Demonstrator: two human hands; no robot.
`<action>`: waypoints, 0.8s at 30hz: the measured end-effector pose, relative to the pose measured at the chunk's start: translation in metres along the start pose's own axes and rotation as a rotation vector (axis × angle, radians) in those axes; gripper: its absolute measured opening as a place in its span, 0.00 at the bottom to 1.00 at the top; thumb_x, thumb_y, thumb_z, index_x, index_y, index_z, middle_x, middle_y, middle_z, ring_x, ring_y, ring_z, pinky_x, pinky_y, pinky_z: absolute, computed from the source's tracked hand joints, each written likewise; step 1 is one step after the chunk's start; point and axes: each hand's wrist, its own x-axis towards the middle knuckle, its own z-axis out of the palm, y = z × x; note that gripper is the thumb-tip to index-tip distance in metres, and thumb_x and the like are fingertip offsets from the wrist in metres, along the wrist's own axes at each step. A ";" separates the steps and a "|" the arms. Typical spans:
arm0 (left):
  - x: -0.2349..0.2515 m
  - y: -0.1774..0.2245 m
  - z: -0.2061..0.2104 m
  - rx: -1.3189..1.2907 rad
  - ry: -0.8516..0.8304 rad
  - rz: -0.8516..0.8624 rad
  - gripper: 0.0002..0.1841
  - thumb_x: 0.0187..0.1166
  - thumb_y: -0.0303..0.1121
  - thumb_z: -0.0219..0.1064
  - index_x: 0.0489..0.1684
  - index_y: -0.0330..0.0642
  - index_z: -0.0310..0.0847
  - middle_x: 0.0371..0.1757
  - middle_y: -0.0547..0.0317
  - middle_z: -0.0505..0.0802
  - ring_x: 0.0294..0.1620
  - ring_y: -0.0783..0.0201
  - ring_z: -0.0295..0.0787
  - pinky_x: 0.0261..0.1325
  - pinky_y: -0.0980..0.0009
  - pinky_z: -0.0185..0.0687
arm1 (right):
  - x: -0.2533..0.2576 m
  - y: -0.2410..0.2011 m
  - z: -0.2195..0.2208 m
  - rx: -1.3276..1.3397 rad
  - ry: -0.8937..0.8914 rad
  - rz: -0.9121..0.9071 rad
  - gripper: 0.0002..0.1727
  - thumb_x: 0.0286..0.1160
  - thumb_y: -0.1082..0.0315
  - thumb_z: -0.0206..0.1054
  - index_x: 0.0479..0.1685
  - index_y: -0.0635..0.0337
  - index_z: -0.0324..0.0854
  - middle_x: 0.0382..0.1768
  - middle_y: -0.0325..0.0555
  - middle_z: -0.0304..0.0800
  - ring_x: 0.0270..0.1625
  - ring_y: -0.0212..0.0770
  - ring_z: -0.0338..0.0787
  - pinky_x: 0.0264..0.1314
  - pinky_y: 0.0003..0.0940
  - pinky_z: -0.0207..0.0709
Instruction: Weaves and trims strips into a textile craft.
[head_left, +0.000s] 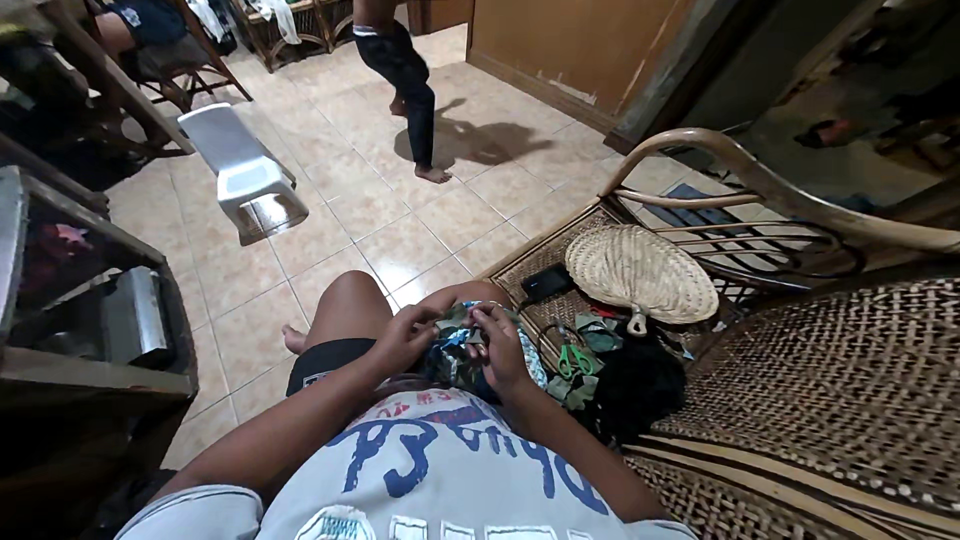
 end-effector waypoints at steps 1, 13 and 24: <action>0.002 0.000 0.001 -0.013 -0.033 0.018 0.22 0.83 0.35 0.64 0.72 0.31 0.76 0.68 0.40 0.85 0.67 0.54 0.83 0.67 0.59 0.80 | 0.001 0.002 0.000 0.039 -0.008 0.008 0.11 0.92 0.70 0.46 0.50 0.60 0.74 0.31 0.38 0.85 0.16 0.24 0.73 0.18 0.17 0.68; 0.004 0.014 0.014 -0.065 0.019 0.014 0.12 0.80 0.27 0.67 0.55 0.27 0.85 0.54 0.44 0.92 0.53 0.67 0.91 0.63 0.71 0.85 | -0.001 0.003 0.003 0.052 -0.057 -0.026 0.12 0.91 0.71 0.45 0.48 0.60 0.76 0.35 0.38 0.84 0.18 0.23 0.73 0.19 0.16 0.69; -0.009 0.010 0.015 0.421 0.423 0.481 0.07 0.73 0.28 0.71 0.44 0.38 0.91 0.43 0.50 0.96 0.46 0.52 0.93 0.57 0.51 0.84 | -0.005 0.005 -0.005 -0.650 -0.142 -0.439 0.16 0.76 0.58 0.70 0.42 0.67 0.86 0.37 0.43 0.88 0.34 0.25 0.80 0.38 0.21 0.74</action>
